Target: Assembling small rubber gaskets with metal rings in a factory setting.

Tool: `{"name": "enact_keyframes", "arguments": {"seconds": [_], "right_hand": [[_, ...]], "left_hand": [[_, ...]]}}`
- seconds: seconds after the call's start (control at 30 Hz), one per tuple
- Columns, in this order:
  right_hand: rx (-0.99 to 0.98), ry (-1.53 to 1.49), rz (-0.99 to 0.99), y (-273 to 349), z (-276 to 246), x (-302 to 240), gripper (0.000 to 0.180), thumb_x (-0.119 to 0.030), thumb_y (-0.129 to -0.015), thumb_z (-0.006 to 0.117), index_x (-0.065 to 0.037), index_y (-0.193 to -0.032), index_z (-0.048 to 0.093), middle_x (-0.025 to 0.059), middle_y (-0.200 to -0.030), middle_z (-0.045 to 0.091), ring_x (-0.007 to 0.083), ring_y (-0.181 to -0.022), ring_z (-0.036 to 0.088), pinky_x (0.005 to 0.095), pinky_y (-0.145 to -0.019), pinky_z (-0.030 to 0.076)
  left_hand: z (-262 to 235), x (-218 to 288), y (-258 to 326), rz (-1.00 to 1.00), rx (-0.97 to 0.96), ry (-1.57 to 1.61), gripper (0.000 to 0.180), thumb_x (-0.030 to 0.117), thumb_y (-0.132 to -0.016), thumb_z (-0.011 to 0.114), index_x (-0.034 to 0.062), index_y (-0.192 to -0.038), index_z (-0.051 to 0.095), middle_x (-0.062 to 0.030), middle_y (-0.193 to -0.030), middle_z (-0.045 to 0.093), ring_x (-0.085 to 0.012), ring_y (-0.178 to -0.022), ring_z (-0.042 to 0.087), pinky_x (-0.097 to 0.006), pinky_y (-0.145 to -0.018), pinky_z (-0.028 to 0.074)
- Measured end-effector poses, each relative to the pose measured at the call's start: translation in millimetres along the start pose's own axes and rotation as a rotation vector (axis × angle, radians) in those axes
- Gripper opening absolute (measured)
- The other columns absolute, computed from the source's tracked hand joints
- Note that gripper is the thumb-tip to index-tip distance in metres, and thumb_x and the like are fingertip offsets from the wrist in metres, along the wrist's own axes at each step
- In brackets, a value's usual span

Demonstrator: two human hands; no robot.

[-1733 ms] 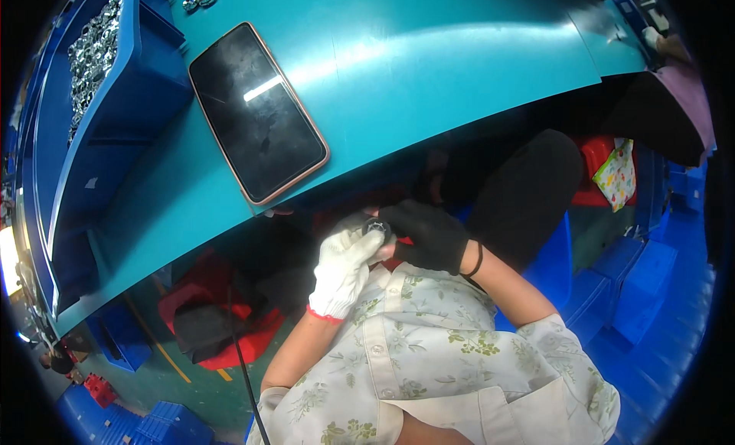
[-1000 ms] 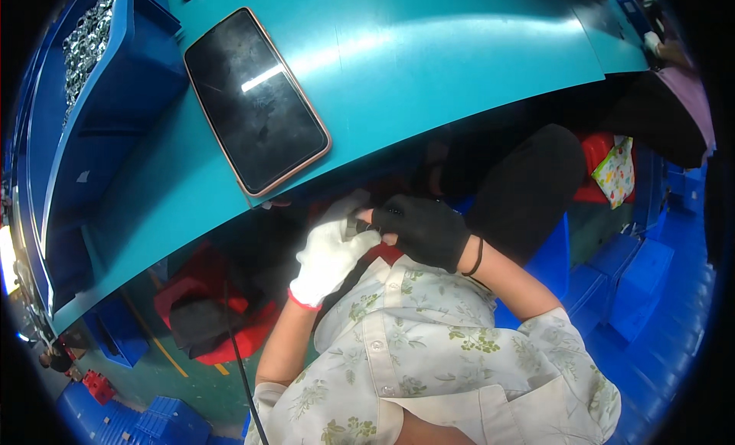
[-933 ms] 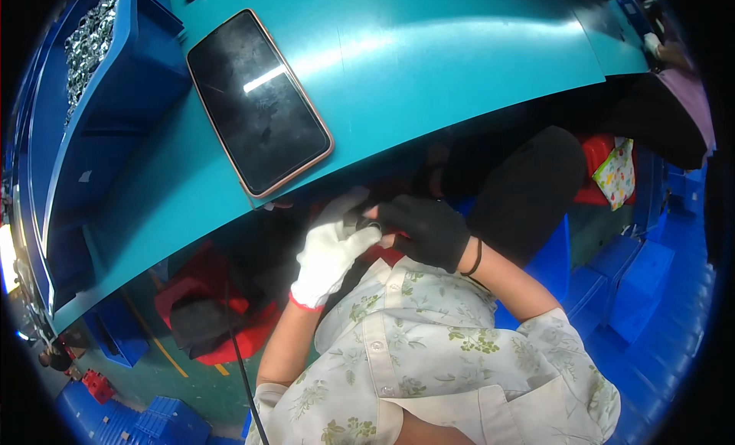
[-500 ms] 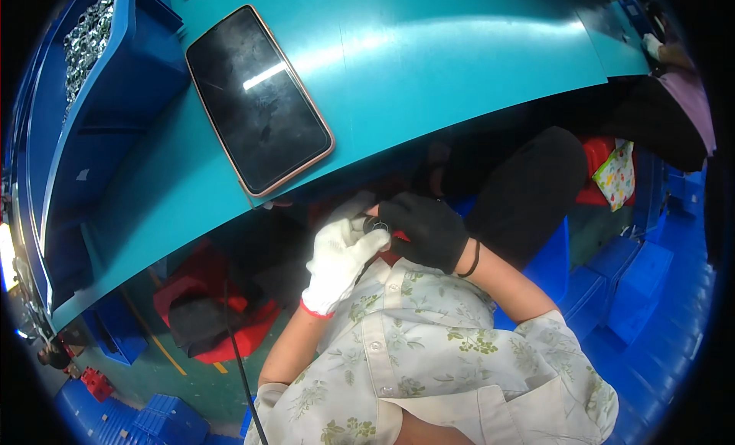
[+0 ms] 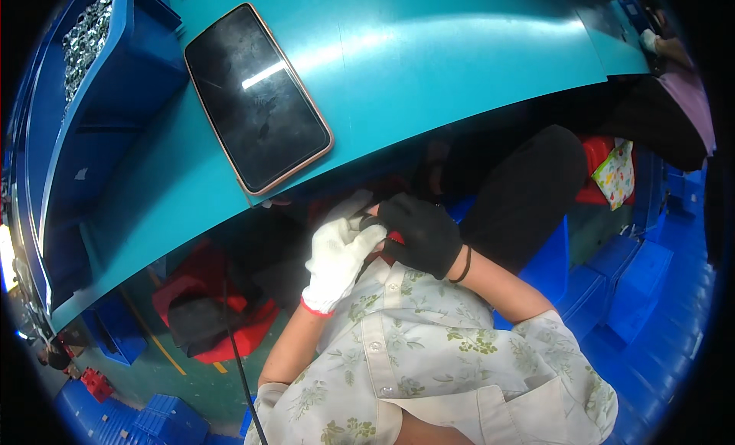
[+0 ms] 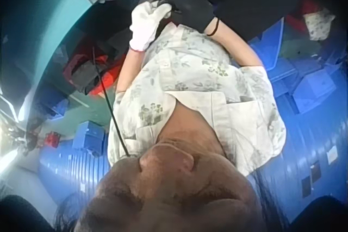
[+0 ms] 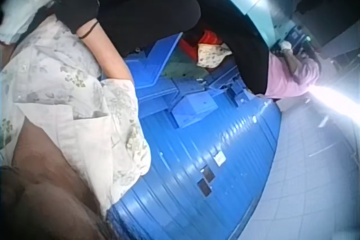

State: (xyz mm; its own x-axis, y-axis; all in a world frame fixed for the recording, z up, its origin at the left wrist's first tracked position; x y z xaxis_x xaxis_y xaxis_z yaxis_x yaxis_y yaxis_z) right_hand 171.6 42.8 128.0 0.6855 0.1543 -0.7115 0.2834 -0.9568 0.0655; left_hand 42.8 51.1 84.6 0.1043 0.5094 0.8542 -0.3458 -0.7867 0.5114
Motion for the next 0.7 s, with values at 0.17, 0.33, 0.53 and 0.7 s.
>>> {"name": "enact_keyframes", "arguments": {"seconds": [0.17, 0.33, 0.53, 0.7], "right_hand": [[0.084, -0.307, 0.074, 5, 0, 16, 0.034, -0.033, -0.083, 0.067, -0.005, -0.102, 0.063, 0.0101, -0.088, 0.061, 0.0231, -0.075, 0.06, 0.0331, -0.067, 0.048], [-0.226, -0.915, 0.43, 18, 29, 35, 0.04, -0.039, -0.095, 0.053, -0.001, -0.097, 0.064, 0.0064, -0.076, 0.058, 0.0124, -0.066, 0.052, 0.0276, -0.061, 0.043], [-0.19, -0.745, 0.505, 19, 31, 36, 0.037, -0.034, -0.097, 0.051, 0.0, -0.1, 0.064, 0.0042, -0.076, 0.059, 0.01, -0.07, 0.051, 0.0268, -0.064, 0.044], [0.038, -0.766, 0.348, 11, 19, 27, 0.02, -0.014, -0.09, 0.061, 0.001, -0.103, 0.061, 0.0071, -0.088, 0.065, 0.0107, -0.081, 0.059, 0.0266, -0.075, 0.048]], "left_hand": [[-16, -8, 4, 0.01, 0.082, 0.192, 0.035, -0.002, -0.084, 0.058, -0.0097, -0.118, 0.054, -0.0162, -0.103, 0.064, -0.0171, -0.09, 0.063, -0.028, -0.082, 0.049], [1, 12, 14, 0.056, -0.034, 0.272, 0.045, -0.006, -0.081, 0.061, -0.0107, -0.124, 0.048, -0.0175, -0.113, 0.061, -0.0195, -0.096, 0.062, -0.031, -0.089, 0.049], [-2, -3, 11, -0.041, -0.02, 0.496, 0.045, -0.004, -0.081, 0.062, -0.0135, -0.122, 0.047, -0.021, -0.109, 0.062, -0.0215, -0.095, 0.064, -0.031, -0.084, 0.053], [-1, -9, 7, -0.048, 0.018, 0.472, 0.044, -0.003, -0.082, 0.061, -0.0147, -0.122, 0.046, -0.0211, -0.109, 0.062, -0.0214, -0.095, 0.063, -0.031, -0.08, 0.055]]}}
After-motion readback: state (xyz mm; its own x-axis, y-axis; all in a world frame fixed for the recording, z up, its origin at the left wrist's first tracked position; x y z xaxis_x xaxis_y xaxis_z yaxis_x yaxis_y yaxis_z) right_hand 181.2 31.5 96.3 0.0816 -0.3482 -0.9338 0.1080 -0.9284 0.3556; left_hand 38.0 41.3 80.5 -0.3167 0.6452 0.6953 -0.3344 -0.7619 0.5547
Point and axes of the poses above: each hand's wrist, its own y-axis away from the middle knuckle, its own z-axis out of the palm, x = y × z, the point moved 7 cm from there along -y, towards the middle knuckle
